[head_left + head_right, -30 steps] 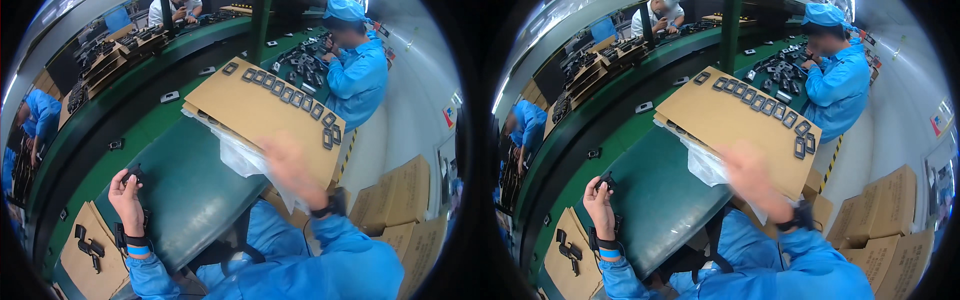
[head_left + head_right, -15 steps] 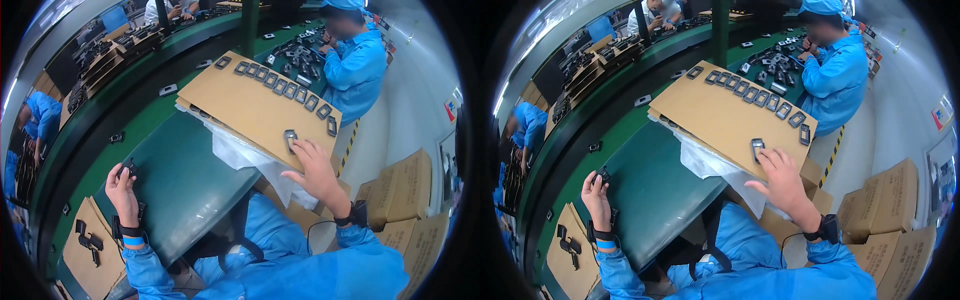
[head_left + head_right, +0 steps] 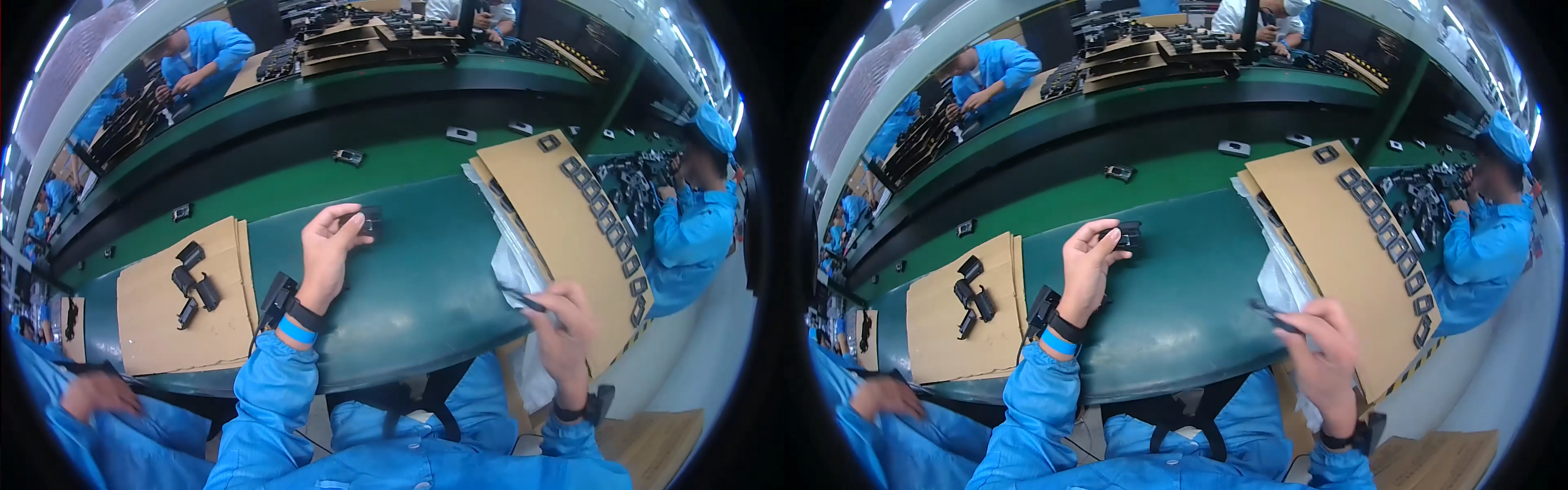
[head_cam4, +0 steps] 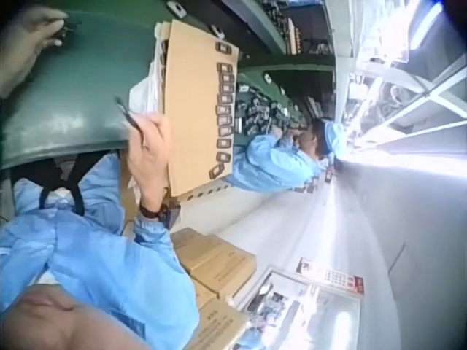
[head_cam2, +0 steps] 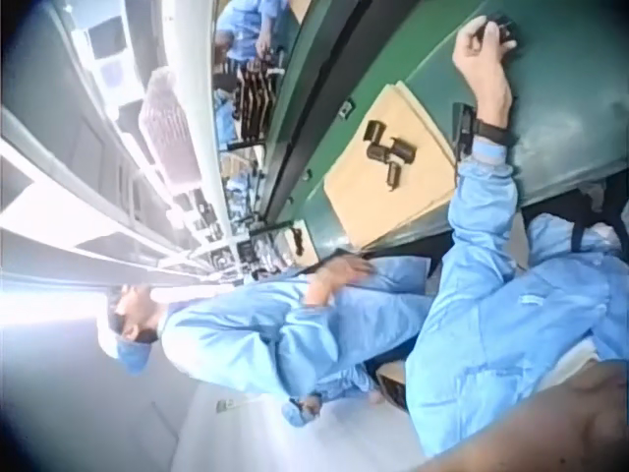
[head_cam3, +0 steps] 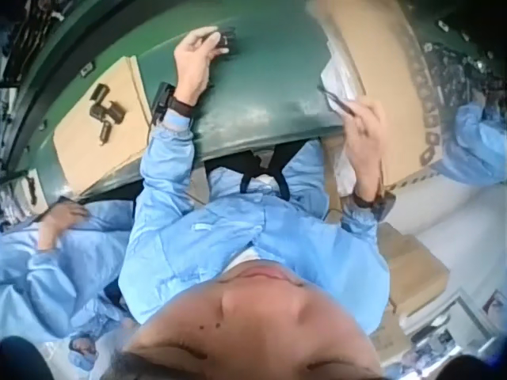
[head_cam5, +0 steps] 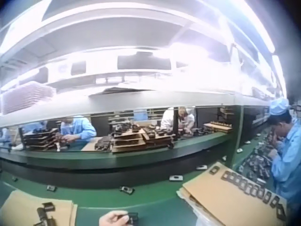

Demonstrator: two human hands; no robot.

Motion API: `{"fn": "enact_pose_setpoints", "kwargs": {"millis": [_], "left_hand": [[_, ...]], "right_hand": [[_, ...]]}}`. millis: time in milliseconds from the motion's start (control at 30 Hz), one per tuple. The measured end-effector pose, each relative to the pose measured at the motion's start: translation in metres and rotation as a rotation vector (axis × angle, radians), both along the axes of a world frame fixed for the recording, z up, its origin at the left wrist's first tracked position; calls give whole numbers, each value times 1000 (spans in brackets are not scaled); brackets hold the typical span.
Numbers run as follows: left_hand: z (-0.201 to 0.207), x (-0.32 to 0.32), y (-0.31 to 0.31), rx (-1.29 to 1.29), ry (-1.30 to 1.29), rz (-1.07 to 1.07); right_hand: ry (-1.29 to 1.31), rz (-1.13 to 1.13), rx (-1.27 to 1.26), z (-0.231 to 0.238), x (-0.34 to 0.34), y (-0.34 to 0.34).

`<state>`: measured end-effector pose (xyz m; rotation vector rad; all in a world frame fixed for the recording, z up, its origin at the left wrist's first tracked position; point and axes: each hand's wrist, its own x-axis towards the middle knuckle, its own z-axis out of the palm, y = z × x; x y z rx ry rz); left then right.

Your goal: Assembling small electronic components and housings on a production line.

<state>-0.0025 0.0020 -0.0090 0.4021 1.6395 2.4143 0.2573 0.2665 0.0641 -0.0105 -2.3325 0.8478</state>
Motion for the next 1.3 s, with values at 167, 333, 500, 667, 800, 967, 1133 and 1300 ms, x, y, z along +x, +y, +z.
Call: {"fn": "enact_pose_setpoints", "kwargs": {"millis": [167,333,500,667,800,967,1133,1300], "left_hand": [[-3,-1,-14,116,-22,23],[-1,2,-8,168,7,65],[8,5,-6,199,40,24],[4,7,-3,117,72,4],[4,9,-1,82,127,-9],[7,11,1,90,132,-38],[4,12,1,32,187,1],[4,13,0,35,179,-6]], "right_hand": [[-46,455,-373,1,-130,-68],[-177,575,-866,-34,-220,-92],[-90,493,-880,-61,-237,-96],[-65,421,-851,-72,-238,-100],[-74,379,-847,-72,-236,-95],[-105,394,-870,-74,-235,-83],[-136,405,-927,-74,-234,-85],[-95,429,-868,-77,-235,-86]]}}
